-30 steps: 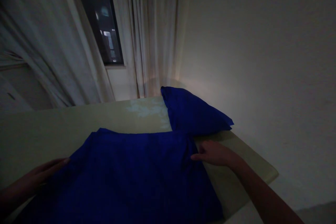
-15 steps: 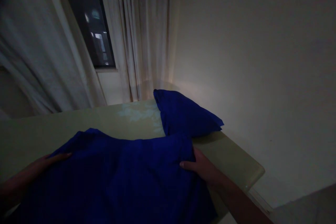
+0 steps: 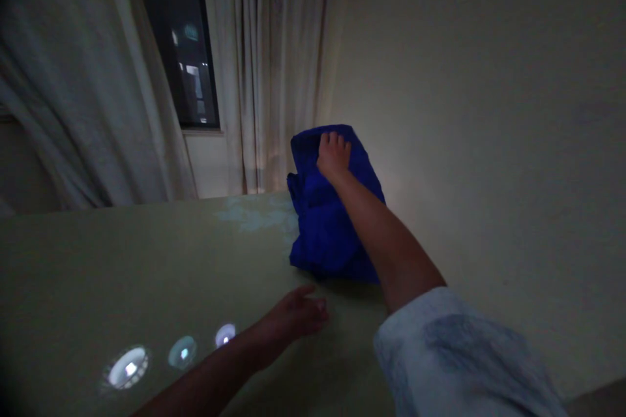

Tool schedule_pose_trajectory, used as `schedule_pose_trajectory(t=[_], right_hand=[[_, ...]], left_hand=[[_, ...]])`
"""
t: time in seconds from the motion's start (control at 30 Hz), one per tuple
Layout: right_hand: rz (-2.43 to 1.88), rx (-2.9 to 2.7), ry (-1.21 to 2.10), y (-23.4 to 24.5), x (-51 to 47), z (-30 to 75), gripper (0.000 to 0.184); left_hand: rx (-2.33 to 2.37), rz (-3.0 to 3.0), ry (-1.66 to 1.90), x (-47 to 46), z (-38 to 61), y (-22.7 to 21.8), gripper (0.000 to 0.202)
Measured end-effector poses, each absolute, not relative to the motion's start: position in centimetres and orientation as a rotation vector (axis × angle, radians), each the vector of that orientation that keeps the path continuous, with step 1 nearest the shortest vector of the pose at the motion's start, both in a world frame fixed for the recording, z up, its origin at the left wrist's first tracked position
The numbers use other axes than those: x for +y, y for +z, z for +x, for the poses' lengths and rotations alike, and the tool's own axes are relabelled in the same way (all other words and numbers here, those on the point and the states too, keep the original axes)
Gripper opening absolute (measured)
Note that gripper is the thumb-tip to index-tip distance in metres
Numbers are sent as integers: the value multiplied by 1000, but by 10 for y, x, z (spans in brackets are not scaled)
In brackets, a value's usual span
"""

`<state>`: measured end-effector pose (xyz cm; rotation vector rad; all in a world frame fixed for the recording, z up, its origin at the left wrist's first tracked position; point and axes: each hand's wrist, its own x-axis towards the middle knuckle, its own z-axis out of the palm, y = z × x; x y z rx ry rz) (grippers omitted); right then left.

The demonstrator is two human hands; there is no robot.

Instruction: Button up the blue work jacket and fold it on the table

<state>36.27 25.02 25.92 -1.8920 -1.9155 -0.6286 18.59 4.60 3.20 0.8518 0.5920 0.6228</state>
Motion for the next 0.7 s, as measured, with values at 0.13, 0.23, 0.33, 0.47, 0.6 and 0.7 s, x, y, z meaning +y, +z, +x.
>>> schedule_pose_trajectory(t=[0.13,0.23,0.33,0.47,0.6,0.7], right_hand=[[-1867,-2287,-338,133,213,317,30],[-1610,-2440,-166,58,171,321,31],[-1510,-2219,-100,33,140,358,32],[-1632,-1597,-267,44,127,448,47],[-1852,-1072,-365,30,125,542,72],[-1974,-855,-105,5,127,583,88]], left_hand=[[630,1009,357,30,159,-15,101],[711,1031,486,32,141,-37,104],[822,983,680,56,144,-32,104],[860,742,836,100,176,0,99],[883,522,943,141,228,24,91],[885,492,979,167,265,30,67]])
